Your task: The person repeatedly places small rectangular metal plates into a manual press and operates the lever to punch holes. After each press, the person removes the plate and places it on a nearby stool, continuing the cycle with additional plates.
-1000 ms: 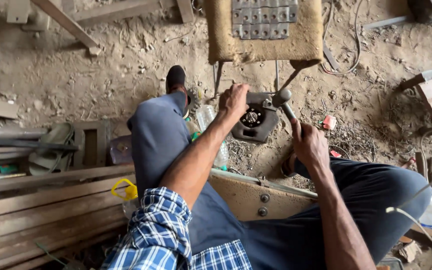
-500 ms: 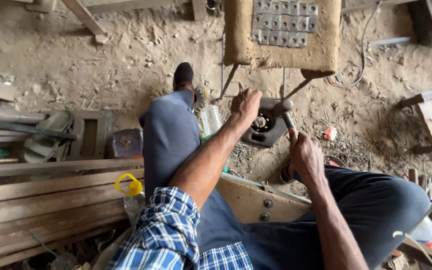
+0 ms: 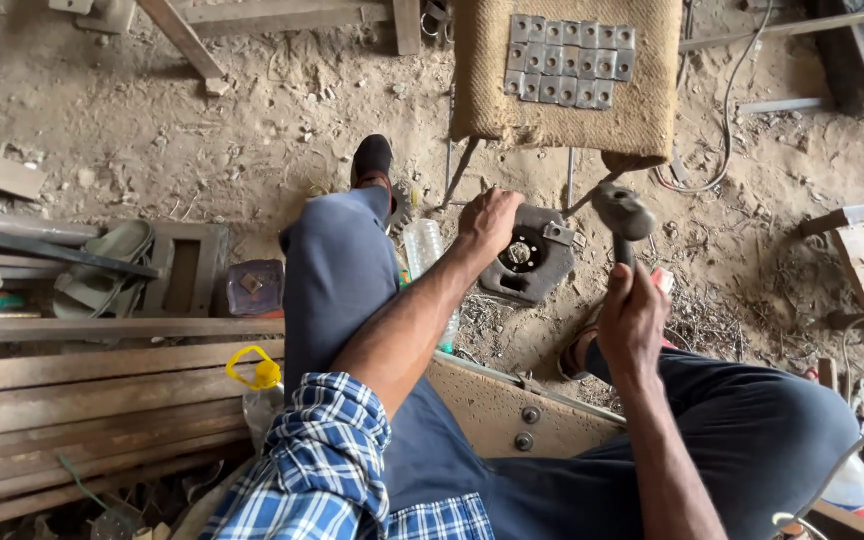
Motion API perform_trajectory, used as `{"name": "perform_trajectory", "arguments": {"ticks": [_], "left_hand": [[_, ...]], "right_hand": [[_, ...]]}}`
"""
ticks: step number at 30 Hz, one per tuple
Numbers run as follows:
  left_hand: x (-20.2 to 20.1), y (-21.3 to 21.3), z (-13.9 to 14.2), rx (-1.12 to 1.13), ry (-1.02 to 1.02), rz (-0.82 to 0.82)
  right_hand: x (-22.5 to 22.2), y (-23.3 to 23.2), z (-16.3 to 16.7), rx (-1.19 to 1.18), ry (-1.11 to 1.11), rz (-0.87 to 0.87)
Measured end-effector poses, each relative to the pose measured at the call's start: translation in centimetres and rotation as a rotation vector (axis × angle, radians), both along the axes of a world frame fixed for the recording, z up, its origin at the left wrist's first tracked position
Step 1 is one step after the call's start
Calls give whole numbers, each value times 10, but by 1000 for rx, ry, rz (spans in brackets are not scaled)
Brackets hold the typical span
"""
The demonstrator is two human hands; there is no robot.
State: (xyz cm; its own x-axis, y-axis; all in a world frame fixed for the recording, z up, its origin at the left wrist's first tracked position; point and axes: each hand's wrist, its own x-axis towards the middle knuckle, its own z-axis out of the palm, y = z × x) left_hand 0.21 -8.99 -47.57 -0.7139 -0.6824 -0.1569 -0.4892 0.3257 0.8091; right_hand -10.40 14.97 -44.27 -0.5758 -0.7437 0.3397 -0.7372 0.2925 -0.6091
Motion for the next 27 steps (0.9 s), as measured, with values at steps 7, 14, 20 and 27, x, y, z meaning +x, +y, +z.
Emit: {"name": "perform_trajectory", "arguments": {"ticks": [7, 14, 20, 27], "left_hand": [[-5, 6, -11, -292, 127, 6], [5, 8, 16, -437, 283, -225], [-10, 21, 69, -504, 399, -417], [-26, 23, 62, -183, -148, -444]], "right_hand": [[12, -11, -15, 436, -12, 11], [13, -12, -13, 468, -43, -81], [11, -12, -14, 433, -47, -140], [8, -7, -18, 343, -179, -78]]}}
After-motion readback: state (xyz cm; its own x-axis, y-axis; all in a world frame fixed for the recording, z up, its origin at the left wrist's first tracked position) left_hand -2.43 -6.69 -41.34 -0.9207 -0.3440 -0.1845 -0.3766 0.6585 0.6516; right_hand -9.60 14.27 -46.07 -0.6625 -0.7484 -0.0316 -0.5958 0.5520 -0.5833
